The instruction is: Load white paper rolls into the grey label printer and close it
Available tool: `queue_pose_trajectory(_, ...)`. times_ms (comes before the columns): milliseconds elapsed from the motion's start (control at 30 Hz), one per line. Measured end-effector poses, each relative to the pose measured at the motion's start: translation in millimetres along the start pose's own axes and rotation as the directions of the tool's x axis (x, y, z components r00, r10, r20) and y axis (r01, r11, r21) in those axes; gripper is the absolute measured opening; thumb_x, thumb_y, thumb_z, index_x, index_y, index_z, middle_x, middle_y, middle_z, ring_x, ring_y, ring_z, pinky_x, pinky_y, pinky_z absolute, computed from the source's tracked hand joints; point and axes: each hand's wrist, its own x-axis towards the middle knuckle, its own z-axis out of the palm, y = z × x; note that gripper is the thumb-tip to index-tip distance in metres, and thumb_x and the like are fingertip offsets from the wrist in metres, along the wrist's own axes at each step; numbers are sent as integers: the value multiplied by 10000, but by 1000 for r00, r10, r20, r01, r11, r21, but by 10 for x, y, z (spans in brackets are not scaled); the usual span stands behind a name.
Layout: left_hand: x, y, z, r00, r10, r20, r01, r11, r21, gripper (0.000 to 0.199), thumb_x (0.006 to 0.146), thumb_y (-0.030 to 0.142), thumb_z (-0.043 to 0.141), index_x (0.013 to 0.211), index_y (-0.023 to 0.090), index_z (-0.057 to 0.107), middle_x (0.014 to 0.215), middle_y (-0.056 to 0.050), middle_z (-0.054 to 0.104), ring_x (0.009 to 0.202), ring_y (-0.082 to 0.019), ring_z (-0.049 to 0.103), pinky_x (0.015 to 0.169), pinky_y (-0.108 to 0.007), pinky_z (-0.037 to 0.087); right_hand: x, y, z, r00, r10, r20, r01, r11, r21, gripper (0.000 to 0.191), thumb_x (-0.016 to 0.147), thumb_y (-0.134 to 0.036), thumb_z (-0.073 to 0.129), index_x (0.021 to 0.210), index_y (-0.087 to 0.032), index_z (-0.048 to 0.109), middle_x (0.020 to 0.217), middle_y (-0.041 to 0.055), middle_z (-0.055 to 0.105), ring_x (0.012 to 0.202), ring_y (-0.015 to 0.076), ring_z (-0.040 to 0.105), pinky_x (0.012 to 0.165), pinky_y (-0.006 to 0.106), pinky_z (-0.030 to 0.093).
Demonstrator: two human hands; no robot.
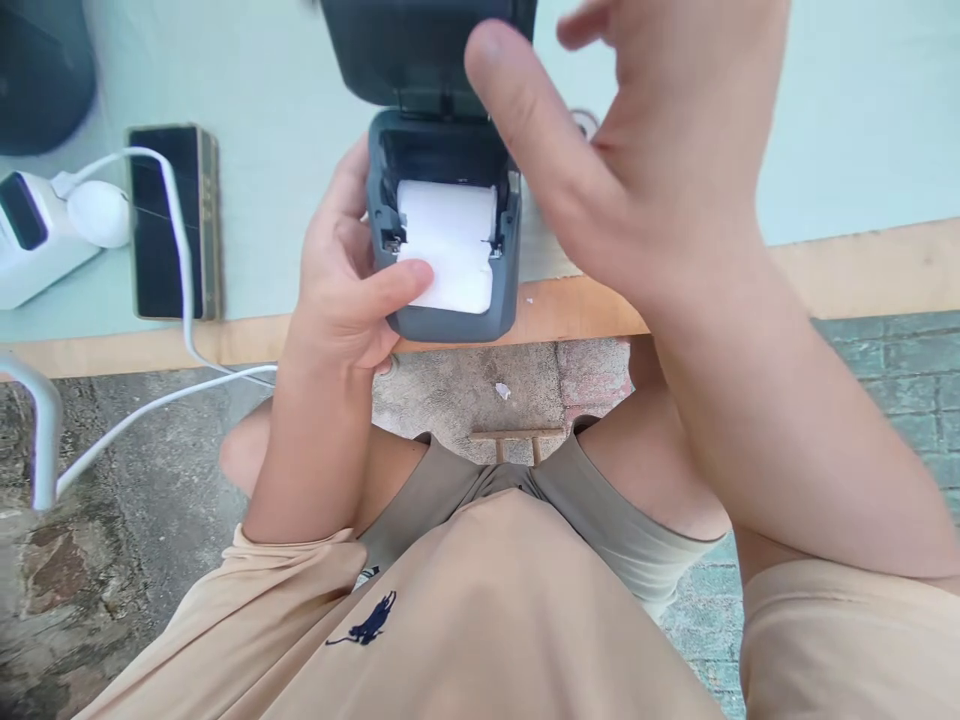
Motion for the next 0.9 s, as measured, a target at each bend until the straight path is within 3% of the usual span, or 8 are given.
queue_pose_trajectory(100,-7,-2,-20,1000,-10,-4,10,1000,9,698,609,237,656,1231,283,343,1168,-4,524,1092,-229,519,944,-348,437,-3,-51,-26,968,-230,101,239,967,-92,289,766,-370,420,982,-225,546,977,-39,531,945,67,483,808,213,414)
queue_pose_trajectory(200,-10,1,-26,1000,-10,-8,10,1000,-12,711,614,216,658,1242,276,329,1137,-12,542,1085,-235,513,938,-354,444,-37,-21,-19,940,-310,142,318,947,-37,240,731,-355,479,908,-233,585,955,-33,538,897,64,497,795,231,434)
queue_pose_trajectory(567,0,-1,-42,1000,-25,10,25,999,-26,845,551,225,689,1284,317,279,1135,10,552,1121,-268,476,963,-417,418,-65,26,-2,920,-358,159,356,934,40,221,702,-266,514,907,-253,596,991,-50,544,927,69,498,820,250,460)
queue_pose_trajectory(900,28,-67,-68,999,42,26,-44,996,80,760,554,275,681,1234,272,340,1109,-30,539,1031,-242,541,856,-366,476,-126,30,24,919,-347,186,343,938,58,240,698,-156,496,898,-242,596,1009,-51,531,967,64,488,849,245,464)
